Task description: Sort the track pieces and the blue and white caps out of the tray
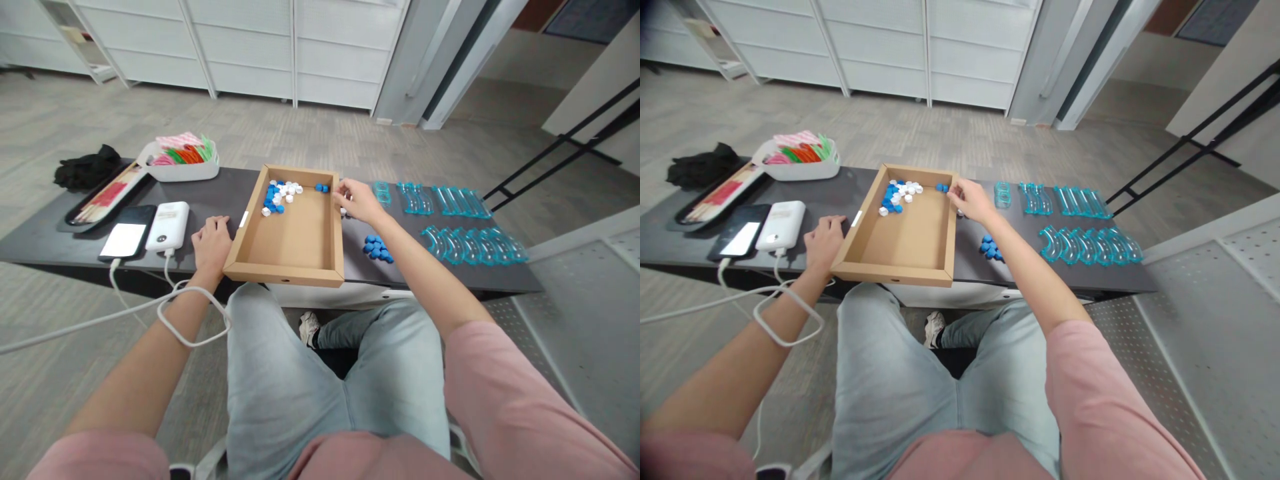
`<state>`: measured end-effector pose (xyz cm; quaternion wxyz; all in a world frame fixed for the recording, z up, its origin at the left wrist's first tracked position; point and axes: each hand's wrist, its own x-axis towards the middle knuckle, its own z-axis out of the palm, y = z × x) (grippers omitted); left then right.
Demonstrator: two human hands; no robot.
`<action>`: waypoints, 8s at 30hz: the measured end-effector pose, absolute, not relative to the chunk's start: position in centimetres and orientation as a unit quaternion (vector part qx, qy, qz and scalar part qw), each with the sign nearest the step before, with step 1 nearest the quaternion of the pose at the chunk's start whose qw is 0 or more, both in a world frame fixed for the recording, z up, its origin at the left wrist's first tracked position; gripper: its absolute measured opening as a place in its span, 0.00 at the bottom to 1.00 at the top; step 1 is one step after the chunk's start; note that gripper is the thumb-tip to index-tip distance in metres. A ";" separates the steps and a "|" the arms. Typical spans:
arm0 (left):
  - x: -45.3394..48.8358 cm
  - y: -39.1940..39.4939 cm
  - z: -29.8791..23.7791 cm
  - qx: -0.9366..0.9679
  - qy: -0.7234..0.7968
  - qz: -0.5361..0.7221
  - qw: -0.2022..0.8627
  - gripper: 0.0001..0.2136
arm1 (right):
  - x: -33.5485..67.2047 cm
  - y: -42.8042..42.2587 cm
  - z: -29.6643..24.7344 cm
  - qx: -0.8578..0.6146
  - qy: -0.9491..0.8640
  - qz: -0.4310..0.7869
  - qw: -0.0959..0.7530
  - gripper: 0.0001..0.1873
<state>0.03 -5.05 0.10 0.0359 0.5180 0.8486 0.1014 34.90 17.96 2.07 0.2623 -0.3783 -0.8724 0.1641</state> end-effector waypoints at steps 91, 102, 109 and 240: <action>0.1 -5.1 0.6 0.520 0.847 0.094 0.057 0.29 | 42.1 23.7 3.0 -0.499 -0.839 0.181 0.118 0.22; 0.3 -5.2 0.5 0.514 0.851 0.099 0.045 0.28 | 39.2 24.5 4.9 -0.440 -0.860 0.140 0.218 0.23; 0.3 -5.0 0.6 0.510 0.853 0.097 0.057 0.28 | 26.1 22.7 3.8 -0.339 -0.932 0.067 0.109 0.22; -0.2 -4.9 -0.2 0.522 0.847 0.091 0.034 0.28 | 41.7 25.4 1.5 -0.595 -0.795 0.024 0.114 0.10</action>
